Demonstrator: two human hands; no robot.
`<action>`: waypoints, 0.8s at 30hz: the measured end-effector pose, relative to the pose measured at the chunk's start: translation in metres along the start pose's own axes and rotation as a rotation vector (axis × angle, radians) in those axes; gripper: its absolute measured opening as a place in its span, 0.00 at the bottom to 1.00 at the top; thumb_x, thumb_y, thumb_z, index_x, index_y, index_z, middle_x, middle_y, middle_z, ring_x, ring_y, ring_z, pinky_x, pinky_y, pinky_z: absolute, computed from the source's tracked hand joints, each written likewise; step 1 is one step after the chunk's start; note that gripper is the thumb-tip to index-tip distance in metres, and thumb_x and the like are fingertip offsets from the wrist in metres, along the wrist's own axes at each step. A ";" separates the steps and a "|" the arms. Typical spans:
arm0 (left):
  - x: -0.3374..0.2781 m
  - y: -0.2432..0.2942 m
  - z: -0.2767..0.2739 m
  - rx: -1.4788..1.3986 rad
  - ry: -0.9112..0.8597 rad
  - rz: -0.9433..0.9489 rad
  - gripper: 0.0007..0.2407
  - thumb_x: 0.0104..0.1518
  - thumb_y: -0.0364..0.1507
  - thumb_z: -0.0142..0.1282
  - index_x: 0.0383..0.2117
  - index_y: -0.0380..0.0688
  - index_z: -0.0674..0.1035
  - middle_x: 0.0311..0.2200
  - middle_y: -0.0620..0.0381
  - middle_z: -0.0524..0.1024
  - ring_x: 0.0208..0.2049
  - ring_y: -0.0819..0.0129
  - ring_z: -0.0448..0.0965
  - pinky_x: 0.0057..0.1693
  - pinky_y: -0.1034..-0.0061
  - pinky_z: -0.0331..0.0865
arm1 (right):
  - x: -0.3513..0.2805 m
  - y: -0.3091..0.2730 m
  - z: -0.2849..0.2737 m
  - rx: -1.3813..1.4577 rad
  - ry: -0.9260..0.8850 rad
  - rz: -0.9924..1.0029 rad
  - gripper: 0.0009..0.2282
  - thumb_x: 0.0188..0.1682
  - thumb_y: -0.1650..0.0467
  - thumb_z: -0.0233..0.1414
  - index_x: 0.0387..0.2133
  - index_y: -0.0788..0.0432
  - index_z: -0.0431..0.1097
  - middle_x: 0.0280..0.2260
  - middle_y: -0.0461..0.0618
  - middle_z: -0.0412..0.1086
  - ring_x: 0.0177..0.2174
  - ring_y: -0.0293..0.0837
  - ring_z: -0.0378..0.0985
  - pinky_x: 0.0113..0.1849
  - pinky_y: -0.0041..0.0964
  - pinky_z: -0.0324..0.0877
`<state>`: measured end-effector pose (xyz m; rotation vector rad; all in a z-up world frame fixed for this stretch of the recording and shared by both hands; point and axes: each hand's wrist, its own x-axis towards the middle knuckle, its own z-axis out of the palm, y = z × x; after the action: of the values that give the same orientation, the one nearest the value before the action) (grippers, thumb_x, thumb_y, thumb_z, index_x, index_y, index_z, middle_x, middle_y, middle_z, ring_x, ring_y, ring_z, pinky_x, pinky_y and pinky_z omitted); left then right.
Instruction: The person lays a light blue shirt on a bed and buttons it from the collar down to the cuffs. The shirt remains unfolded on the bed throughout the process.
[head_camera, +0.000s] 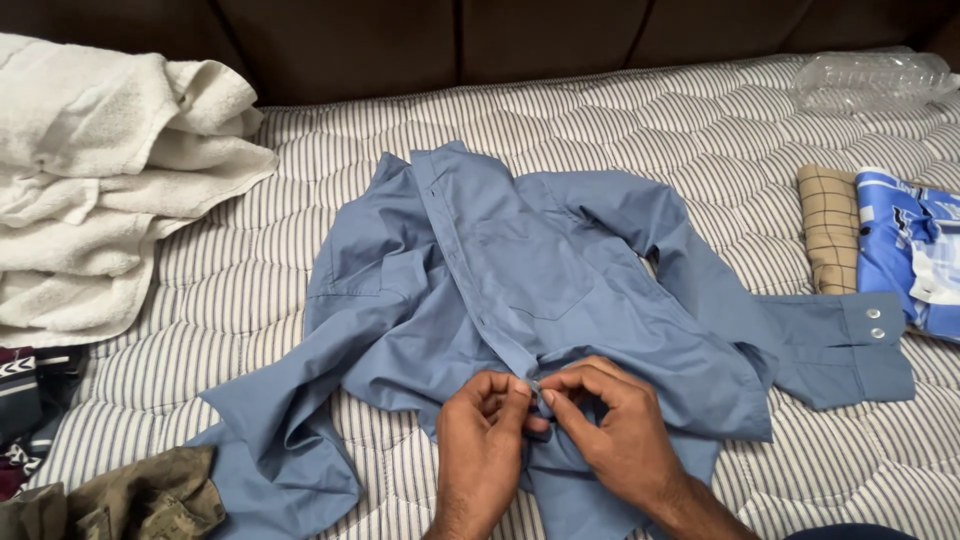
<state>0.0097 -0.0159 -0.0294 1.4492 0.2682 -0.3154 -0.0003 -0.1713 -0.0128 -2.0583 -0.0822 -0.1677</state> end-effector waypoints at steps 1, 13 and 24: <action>0.002 -0.009 0.001 -0.066 0.001 0.014 0.09 0.62 0.29 0.54 0.34 0.34 0.80 0.23 0.57 0.82 0.23 0.78 0.82 0.31 0.83 0.72 | 0.000 0.001 0.000 -0.036 0.009 0.003 0.05 0.43 0.75 0.61 0.32 0.61 0.81 0.27 0.44 0.78 0.25 0.34 0.75 0.26 0.30 0.67; 0.023 -0.046 -0.001 -0.238 -0.015 -0.030 0.08 0.58 0.24 0.57 0.40 0.34 0.79 0.25 0.56 0.82 0.21 0.74 0.81 0.28 0.82 0.71 | -0.003 0.002 0.000 -0.063 -0.051 -0.059 0.06 0.43 0.75 0.59 0.34 0.63 0.80 0.30 0.48 0.77 0.31 0.40 0.81 0.32 0.33 0.74; 0.031 -0.059 -0.001 -0.238 -0.035 0.082 0.07 0.56 0.22 0.61 0.38 0.32 0.81 0.20 0.57 0.79 0.17 0.78 0.74 0.27 0.84 0.68 | 0.004 0.007 -0.004 -0.003 -0.189 0.023 0.06 0.40 0.72 0.63 0.27 0.64 0.76 0.25 0.47 0.73 0.27 0.38 0.78 0.31 0.33 0.73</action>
<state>0.0171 -0.0215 -0.0957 1.2156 0.2095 -0.2338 0.0047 -0.1778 -0.0162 -2.0729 -0.1740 0.0412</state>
